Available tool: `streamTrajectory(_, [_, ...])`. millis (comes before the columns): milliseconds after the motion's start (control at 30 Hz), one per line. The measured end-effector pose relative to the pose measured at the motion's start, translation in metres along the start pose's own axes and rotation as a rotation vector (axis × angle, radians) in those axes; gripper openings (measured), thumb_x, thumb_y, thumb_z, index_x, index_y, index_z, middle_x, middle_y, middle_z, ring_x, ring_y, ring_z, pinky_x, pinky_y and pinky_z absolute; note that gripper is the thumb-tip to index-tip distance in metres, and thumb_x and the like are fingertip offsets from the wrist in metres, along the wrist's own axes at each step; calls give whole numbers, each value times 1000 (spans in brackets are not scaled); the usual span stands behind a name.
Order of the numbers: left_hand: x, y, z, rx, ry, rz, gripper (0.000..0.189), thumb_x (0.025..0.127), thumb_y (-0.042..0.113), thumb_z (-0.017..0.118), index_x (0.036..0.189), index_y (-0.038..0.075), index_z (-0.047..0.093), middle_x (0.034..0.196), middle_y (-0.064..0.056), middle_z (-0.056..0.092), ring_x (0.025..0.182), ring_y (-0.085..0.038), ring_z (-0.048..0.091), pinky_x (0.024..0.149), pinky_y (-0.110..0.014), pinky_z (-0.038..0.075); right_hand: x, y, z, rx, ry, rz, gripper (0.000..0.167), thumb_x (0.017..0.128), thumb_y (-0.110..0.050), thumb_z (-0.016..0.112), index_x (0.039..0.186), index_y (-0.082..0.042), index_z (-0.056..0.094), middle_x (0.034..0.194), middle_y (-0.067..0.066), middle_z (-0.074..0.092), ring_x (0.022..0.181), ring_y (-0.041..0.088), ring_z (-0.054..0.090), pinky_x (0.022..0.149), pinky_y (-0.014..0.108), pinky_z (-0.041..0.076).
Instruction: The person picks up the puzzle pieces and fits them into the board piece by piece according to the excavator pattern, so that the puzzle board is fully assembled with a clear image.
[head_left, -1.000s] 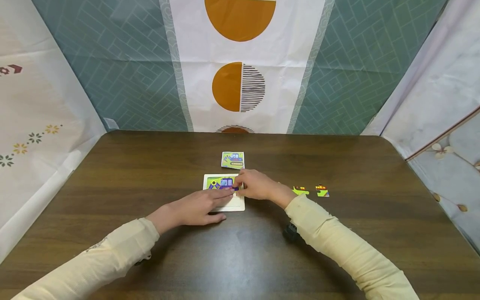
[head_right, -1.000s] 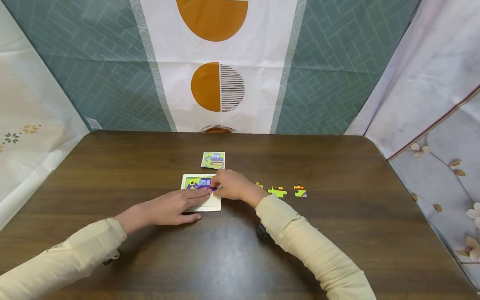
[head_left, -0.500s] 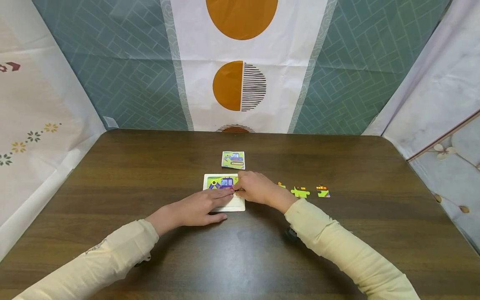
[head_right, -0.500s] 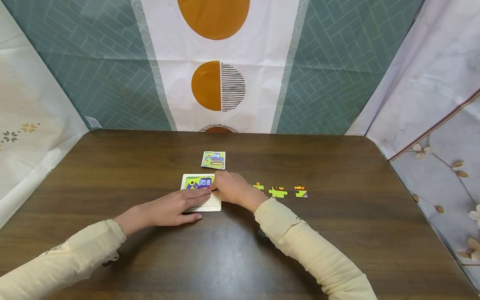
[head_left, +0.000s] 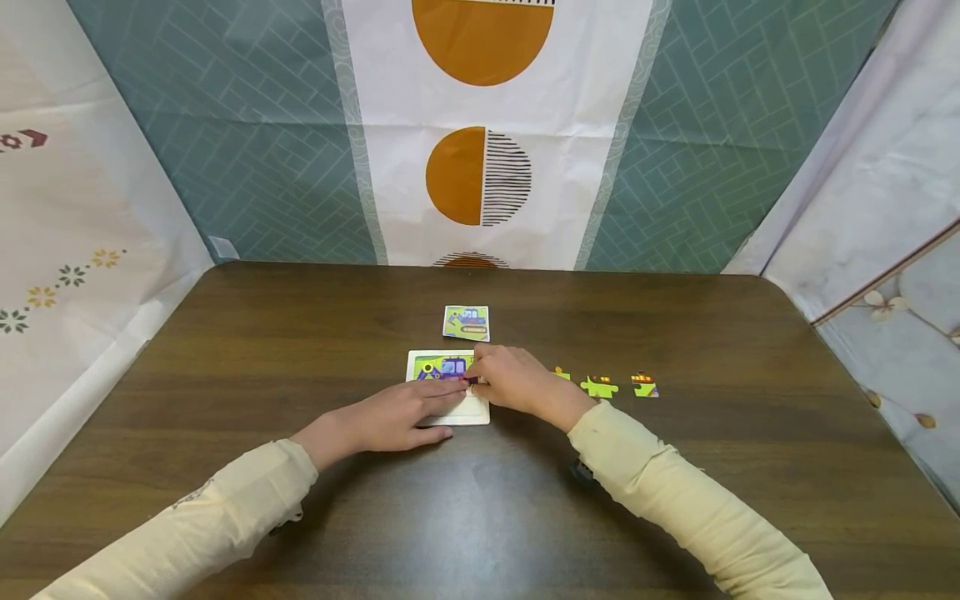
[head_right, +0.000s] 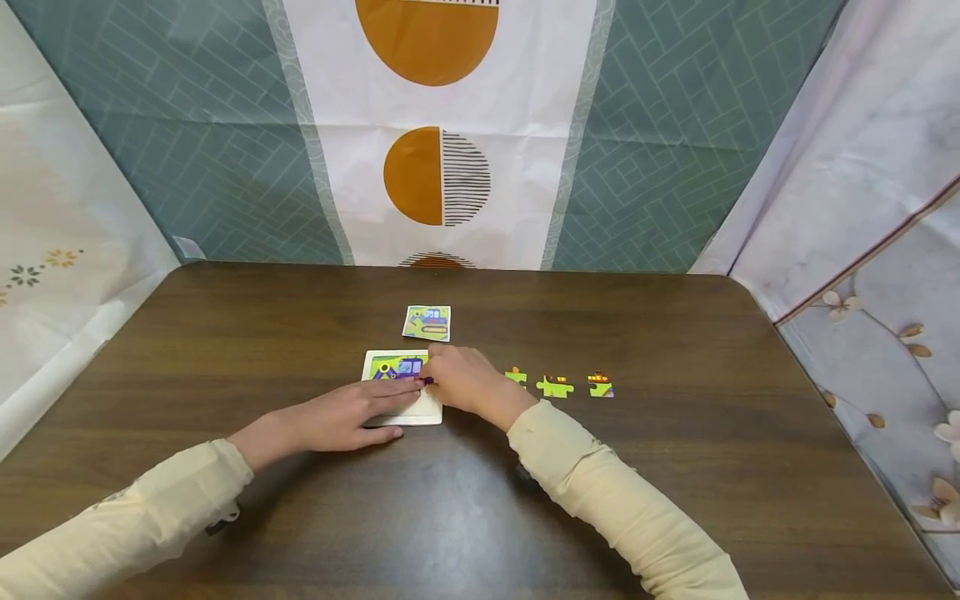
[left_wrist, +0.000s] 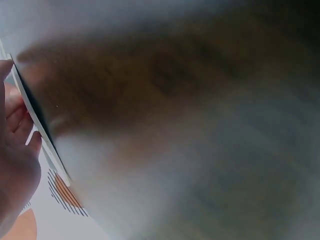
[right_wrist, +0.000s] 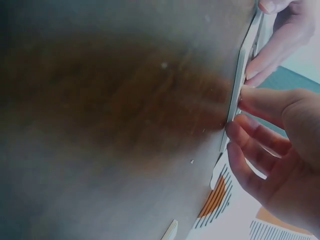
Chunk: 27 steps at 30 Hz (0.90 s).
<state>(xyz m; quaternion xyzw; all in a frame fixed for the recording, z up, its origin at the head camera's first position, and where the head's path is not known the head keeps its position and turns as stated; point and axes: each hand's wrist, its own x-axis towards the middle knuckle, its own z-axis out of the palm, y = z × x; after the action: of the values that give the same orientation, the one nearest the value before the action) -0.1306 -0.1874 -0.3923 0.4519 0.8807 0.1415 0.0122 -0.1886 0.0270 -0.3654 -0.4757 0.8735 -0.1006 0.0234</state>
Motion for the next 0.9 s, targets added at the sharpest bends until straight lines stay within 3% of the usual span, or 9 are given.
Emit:
streamTrajectory(200, [2,-1,1,-12,-9,-1,54,96,27,61,138,-4,50,146,-15,44,136,-27,39,108,-41,33,0,3,-2,70,-45,36,20,87,-13,72,106,-7,75,94,3,62,80,17,61,68,30,51])
streamTrajectory(467, [-1,-1,-1,-16,-4,-5,54,95,26,61,137,-5,50,145,-17,44,135,-28,40,107,-42,35,0,4,-3,151,-68,64,24,87,-12,73,111,-6,74,97,4,62,78,15,59,66,26,49])
streamTrajectory(900, [-2,-1,0,-24,-22,-44,55,96,29,60,140,-2,49,148,-13,42,136,-26,38,107,-42,35,-6,13,-4,189,-93,82,27,87,-9,73,113,-2,72,98,6,61,80,15,57,69,22,48])
